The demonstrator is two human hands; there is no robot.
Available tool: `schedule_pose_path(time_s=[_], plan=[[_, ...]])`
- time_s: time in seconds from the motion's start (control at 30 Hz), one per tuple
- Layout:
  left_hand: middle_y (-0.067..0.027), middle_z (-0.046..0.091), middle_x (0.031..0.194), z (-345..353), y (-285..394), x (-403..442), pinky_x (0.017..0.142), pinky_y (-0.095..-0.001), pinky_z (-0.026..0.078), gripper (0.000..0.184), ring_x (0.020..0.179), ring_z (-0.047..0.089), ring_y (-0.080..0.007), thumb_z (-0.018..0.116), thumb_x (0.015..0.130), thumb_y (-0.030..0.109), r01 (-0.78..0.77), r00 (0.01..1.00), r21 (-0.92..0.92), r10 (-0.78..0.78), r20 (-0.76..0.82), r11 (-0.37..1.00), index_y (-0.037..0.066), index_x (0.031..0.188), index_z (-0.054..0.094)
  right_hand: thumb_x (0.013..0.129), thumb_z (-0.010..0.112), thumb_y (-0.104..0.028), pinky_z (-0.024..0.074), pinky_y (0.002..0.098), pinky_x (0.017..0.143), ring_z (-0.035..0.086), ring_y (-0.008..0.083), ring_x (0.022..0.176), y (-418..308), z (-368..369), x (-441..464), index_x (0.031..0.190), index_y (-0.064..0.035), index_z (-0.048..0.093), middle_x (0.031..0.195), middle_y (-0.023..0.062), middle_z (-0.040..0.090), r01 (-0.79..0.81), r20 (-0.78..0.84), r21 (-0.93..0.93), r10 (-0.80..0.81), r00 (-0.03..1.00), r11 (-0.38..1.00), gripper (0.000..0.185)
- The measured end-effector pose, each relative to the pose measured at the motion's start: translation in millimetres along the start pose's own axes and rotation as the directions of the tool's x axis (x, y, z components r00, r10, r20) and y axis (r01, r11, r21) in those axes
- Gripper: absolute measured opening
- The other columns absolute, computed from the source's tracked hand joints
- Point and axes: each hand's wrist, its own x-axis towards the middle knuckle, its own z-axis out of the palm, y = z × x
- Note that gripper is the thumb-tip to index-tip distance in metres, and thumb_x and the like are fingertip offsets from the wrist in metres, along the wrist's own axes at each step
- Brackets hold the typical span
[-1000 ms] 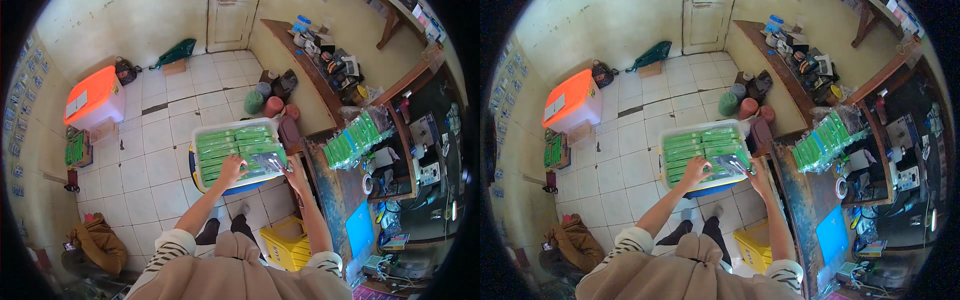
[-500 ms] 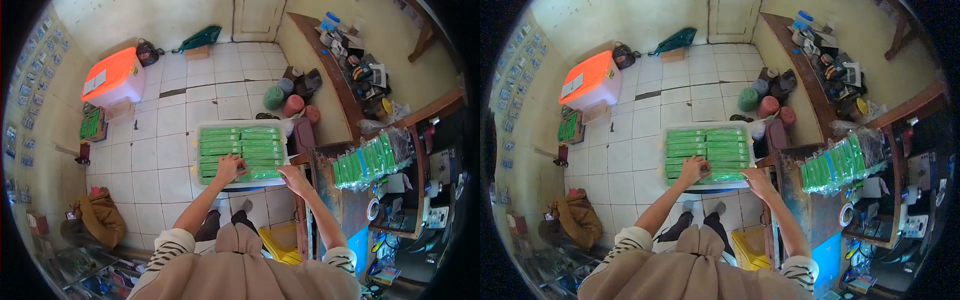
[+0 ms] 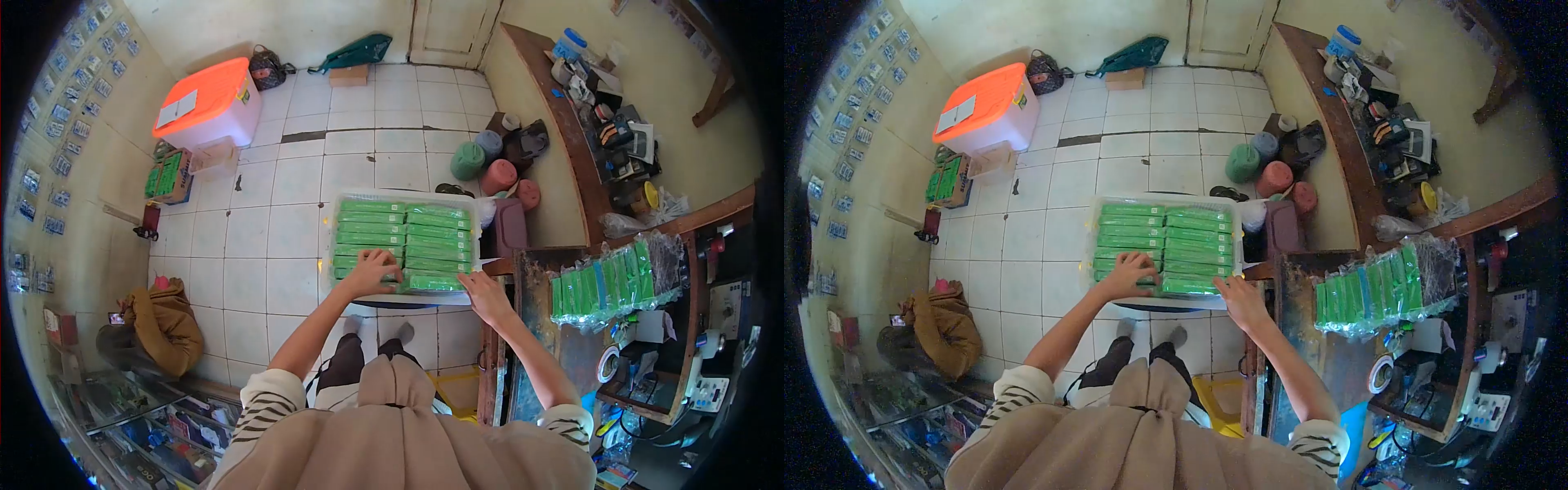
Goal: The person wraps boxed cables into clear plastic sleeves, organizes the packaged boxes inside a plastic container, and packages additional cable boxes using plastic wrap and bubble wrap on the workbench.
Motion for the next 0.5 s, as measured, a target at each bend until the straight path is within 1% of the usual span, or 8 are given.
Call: schedule_pose_path(time_s=[0.03,0.1,0.13,0.2,0.23,0.3,0.43,0.5], plan=[[-0.0009,0.045,0.095,-3.6,2.2,-1.8,0.088,-0.0416,0.025,0.028,0.103,0.04,-0.0213,0.071,0.06,0.028,0.007,1.0,0.002,-0.007,0.001,1.0,0.024,0.084,0.06,0.08,0.05,-0.008,0.0464,0.0389,0.071,0.055,0.0292,0.082,-0.6,1.2,0.1,0.11,-0.0074,0.046,0.085,0.0128,0.053,0.006,0.002,0.004,-0.006,1.0,1.0,0.03],[-0.0001,0.045,0.097,-9.1,4.9,2.7,0.091,-0.0479,0.023,0.033,0.106,0.038,-0.0225,0.073,0.058,0.031,0.056,0.996,0.026,-0.057,0.065,0.998,0.028,0.088,0.06,0.078,0.051,-0.006,0.0483,0.0367,0.067,0.056,0.0278,0.082,0.2,2.1,-0.1,0.109,-0.0063,0.046,0.084,0.0125,0.053,0.023,-0.031,-0.06,-0.025,0.999,0.998,0.031],[-0.0001,0.045,0.097,-9.7,6.0,6.0,0.091,-0.0479,0.023,0.033,0.106,0.038,-0.0225,0.073,0.058,0.031,0.054,0.996,0.027,-0.055,0.063,0.998,0.028,0.088,0.06,0.078,0.051,-0.006,0.0483,0.0367,0.067,0.056,0.0278,0.082,0.6,2.9,-0.6,0.109,-0.0063,0.046,0.084,0.0125,0.053,0.023,-0.034,-0.062,-0.025,0.999,0.998,0.031],[-0.0001,0.044,0.098,-11.1,7.0,10.1,0.091,-0.0513,0.023,0.034,0.107,0.037,-0.0228,0.073,0.058,0.034,0.003,0.987,0.094,-0.018,0.159,0.996,0.029,0.089,0.06,0.077,0.051,-0.004,0.0493,0.0358,0.065,0.056,0.0266,0.081,-0.3,4.6,-0.9,0.108,-0.0066,0.047,0.083,0.0113,0.053,0.018,-0.026,-0.109,-0.021,0.999,0.994,0.031],[-0.0001,0.044,0.098,-9.7,4.8,9.3,0.091,-0.0513,0.023,0.034,0.107,0.037,-0.0228,0.073,0.058,0.034,0.002,0.987,0.095,-0.017,0.159,0.995,0.029,0.089,0.06,0.077,0.051,-0.004,0.0493,0.0358,0.065,0.056,0.0266,0.081,-2.0,4.5,-1.3,0.108,-0.0066,0.047,0.083,0.0113,0.053,0.017,-0.027,-0.109,-0.021,0.999,0.994,0.031],[-0.0003,0.044,0.1,-5.3,-0.8,9.4,0.091,-0.0528,0.024,0.035,0.108,0.036,-0.0236,0.072,0.058,0.035,-0.073,0.987,0.162,0.048,0.155,0.984,0.03,0.09,0.061,0.076,0.051,-0.004,0.0496,0.0349,0.063,0.057,0.0254,0.08,-5.6,1.7,-1.4,0.107,-0.0073,0.049,0.082,0.01,0.053,0.011,-0.035,-0.167,-0.017,0.999,0.986,0.032],[-0.0011,0.043,0.103,3.1,-5.6,4.6,0.091,-0.0527,0.024,0.033,0.11,0.034,-0.0251,0.071,0.06,0.034,-0.116,0.988,0.208,0.091,0.127,0.971,0.031,0.092,0.061,0.074,0.051,-0.003,0.0498,0.0342,0.063,0.057,0.0245,0.08,-13.4,-3.8,-1.7,0.106,-0.0077,0.05,0.081,0.0088,0.053,-0.028,-0.056,-0.167,0.018,0.998,0.986,0.033],[-0.0029,0.04,0.108,6.9,-5.9,0.6,0.093,-0.0533,0.022,0.034,0.111,0.033,-0.027,0.07,0.063,0.033,-0.166,0.986,0.225,0.155,0.065,0.96,0.032,0.096,0.059,0.072,0.053,-0.005,0.05,0.033,0.063,0.057,0.0235,0.079,-15.9,-4.7,-1.5,0.104,-0.0081,0.051,0.08,0.0085,0.053,-0.011,-0.131,-0.227,-0.019,0.991,0.974,0.032]])
